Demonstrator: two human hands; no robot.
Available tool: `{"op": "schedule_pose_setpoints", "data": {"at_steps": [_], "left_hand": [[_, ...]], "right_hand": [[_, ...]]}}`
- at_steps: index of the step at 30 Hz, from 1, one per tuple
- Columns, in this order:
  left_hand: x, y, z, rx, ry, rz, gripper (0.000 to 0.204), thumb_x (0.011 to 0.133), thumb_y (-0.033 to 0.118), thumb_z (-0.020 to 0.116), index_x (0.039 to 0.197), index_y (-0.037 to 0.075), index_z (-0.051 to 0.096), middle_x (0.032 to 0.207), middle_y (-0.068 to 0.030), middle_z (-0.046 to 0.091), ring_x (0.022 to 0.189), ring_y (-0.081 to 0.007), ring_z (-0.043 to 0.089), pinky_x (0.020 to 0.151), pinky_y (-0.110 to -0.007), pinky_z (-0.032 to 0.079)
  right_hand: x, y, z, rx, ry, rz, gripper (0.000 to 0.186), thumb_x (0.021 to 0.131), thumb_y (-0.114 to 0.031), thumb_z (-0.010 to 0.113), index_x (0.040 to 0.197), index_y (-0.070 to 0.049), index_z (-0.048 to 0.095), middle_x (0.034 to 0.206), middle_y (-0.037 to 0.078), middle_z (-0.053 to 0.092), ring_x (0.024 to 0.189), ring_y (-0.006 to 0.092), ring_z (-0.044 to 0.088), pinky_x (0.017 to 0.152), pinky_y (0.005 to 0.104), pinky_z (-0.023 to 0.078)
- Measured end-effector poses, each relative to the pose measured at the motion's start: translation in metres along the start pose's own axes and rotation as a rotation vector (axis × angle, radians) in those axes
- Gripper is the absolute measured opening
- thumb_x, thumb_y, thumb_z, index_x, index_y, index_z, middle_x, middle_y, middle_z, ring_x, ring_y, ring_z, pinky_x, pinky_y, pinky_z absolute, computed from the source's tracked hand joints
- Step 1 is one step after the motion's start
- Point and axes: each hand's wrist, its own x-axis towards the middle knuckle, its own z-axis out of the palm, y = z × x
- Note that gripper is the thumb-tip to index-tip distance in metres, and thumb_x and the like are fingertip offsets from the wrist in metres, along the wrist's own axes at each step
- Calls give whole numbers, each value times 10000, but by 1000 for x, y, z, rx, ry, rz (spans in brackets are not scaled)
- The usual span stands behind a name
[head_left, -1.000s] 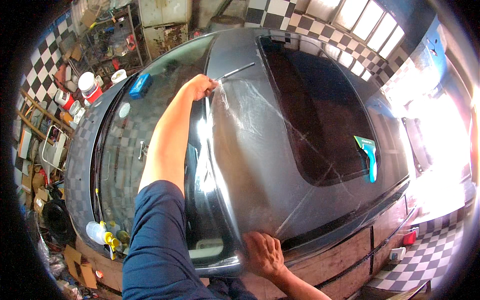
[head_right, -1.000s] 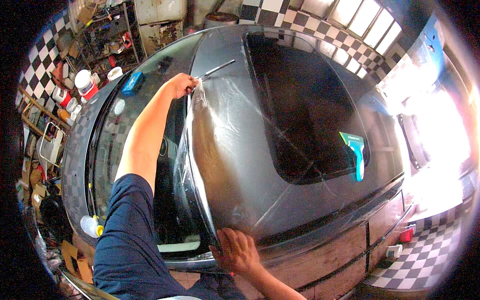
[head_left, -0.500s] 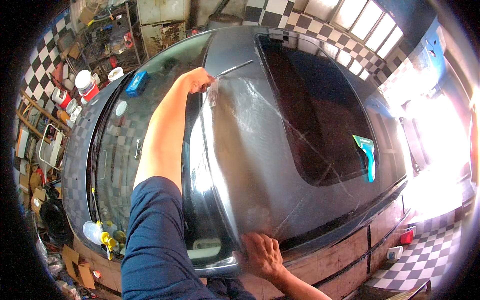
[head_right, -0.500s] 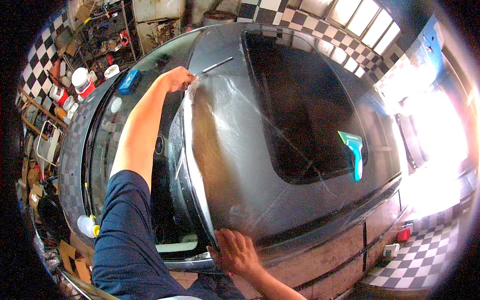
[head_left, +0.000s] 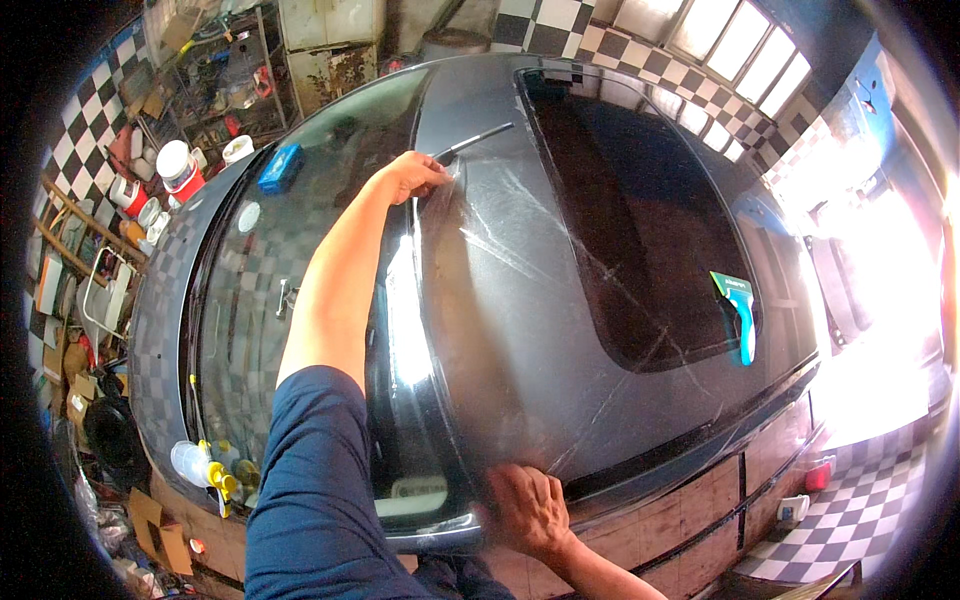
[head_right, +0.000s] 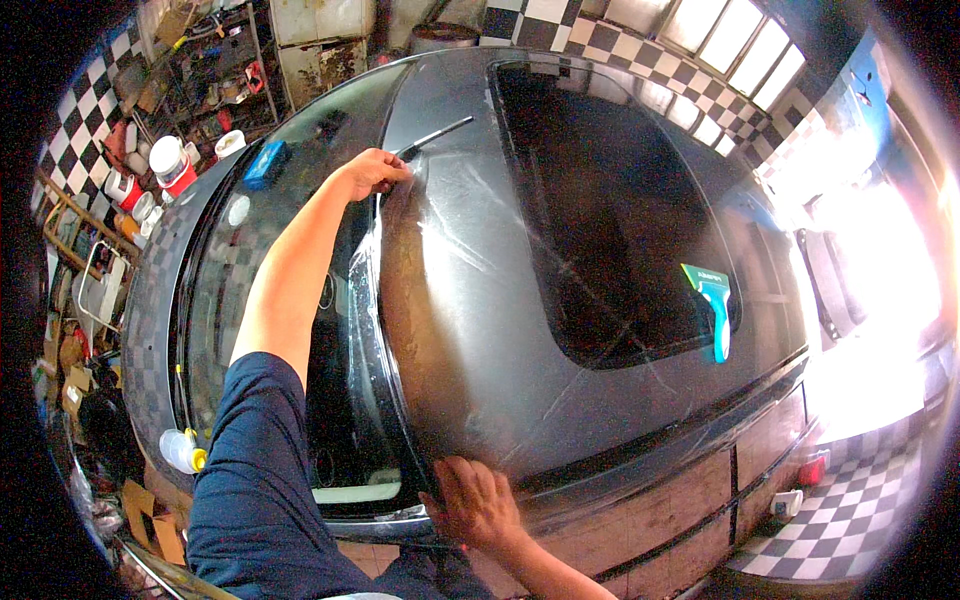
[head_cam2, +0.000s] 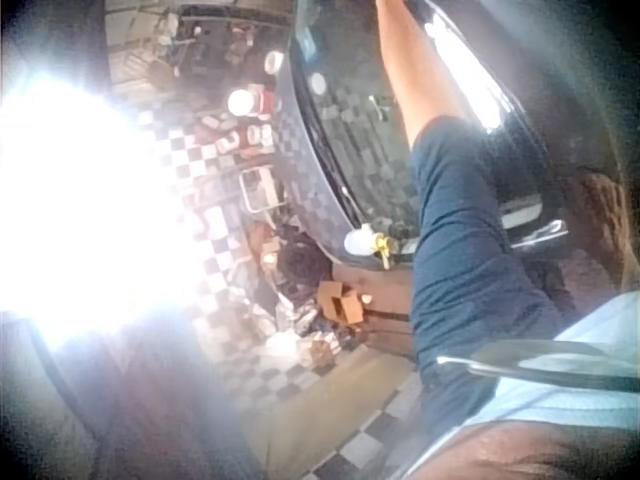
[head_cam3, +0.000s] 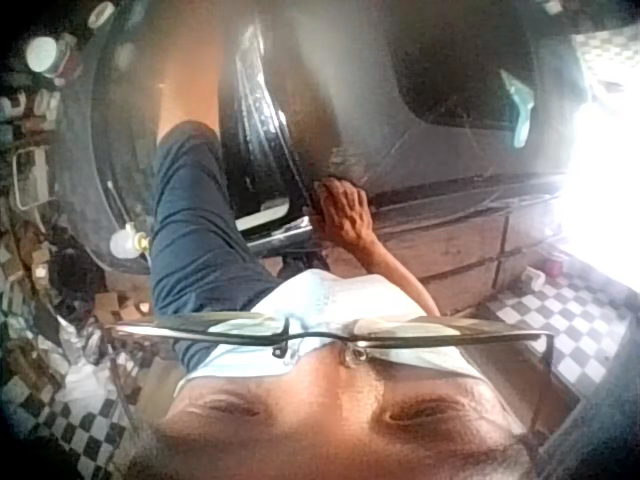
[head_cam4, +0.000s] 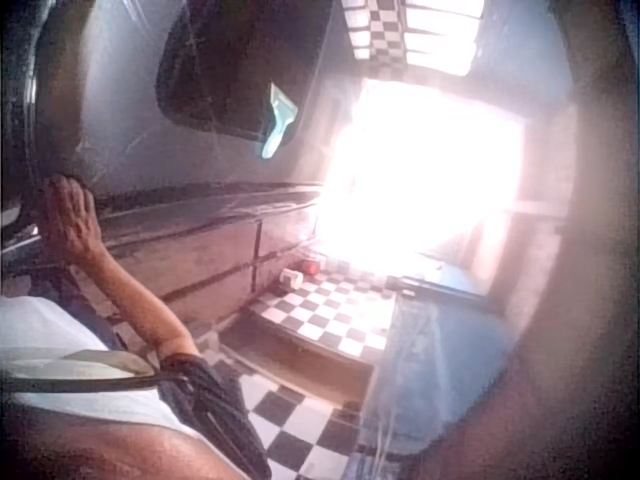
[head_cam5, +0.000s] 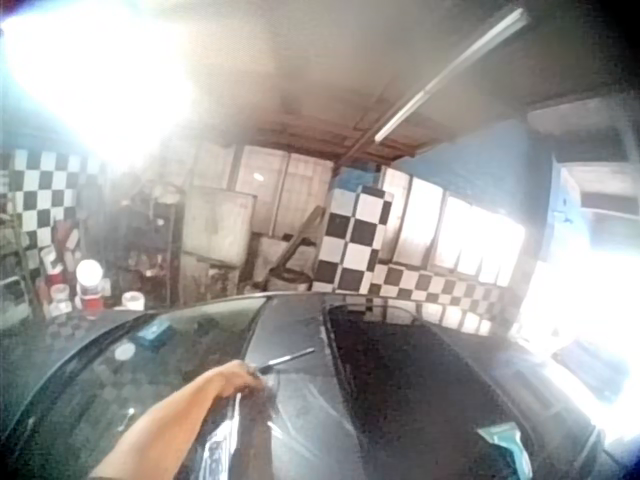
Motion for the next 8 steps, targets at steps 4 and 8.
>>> {"op": "schedule_pose_setpoints", "data": {"at_steps": [4,8], "left_hand": [[-9,-1,12,30,70,128,200,726,124,747,902,76,666,740,2,581,615,-94,504,542,-235,404],[-35,-15,22,258,203,327,377,749,185,742,1108,118,645,884,-5,582,797,-121,527,763,-282,439]], "right_hand": [[-2,2,3,-16,24,-33,483,774,-368,661,1137,-66,559,1126,72,523,998,259,521,789,384,448],[-1,-1,5,-45,11,5,545,673,-322,727,1128,-63,575,1150,69,506,1037,254,477,833,401,419]]}}
